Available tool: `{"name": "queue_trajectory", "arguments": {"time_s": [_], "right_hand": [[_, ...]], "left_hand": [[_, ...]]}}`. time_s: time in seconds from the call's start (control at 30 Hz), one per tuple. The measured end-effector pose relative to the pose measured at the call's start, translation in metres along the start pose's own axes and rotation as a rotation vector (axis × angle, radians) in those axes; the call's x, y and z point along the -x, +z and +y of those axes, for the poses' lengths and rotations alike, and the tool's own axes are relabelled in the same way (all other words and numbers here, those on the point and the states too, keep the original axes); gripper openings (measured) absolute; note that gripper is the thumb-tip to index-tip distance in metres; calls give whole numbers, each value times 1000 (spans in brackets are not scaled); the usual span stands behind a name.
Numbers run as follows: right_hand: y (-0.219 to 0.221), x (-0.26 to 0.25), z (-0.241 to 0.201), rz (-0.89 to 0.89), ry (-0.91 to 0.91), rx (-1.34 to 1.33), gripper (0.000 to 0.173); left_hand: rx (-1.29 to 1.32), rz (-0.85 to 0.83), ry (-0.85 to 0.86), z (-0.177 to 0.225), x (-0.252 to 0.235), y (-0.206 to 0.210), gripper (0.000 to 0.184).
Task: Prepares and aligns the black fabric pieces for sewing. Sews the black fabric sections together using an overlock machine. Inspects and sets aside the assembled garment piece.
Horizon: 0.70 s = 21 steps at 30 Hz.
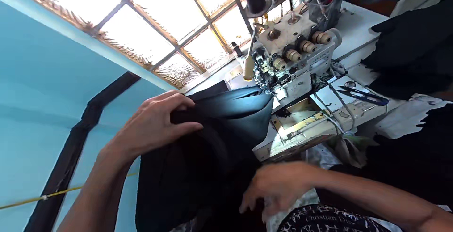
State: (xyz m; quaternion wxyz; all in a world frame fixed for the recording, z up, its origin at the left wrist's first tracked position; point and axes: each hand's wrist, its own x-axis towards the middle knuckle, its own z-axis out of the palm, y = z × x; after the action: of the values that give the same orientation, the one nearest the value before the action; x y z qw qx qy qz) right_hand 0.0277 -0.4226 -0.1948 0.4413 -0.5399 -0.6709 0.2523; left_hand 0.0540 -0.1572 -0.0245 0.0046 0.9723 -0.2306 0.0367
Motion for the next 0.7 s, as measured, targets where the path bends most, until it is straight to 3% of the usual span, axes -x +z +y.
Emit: {"name": "queue_trajectory", "arguments": {"time_s": [0.1,0.2,0.27,0.33,0.5,0.7], "right_hand": [[-47,9,-4,463,-104,16,20],[-74,4,13,717,77,359,18],[-72,-3,24,656,243,483,27],[-65,-8,23,550,283,416,31],[-71,0,8,665,4,104,13],[-89,35,44,680,84,475,10]], "left_hand": [[67,4,-60,-6,6,4,48],[67,10,-22,-6,8,10,44],[42,11,16,-5,9,13,42],[23,-1,37,-3,11,13,42],[44,16,148,10,21,16,28],[87,-72,264,45,40,10,33]]}}
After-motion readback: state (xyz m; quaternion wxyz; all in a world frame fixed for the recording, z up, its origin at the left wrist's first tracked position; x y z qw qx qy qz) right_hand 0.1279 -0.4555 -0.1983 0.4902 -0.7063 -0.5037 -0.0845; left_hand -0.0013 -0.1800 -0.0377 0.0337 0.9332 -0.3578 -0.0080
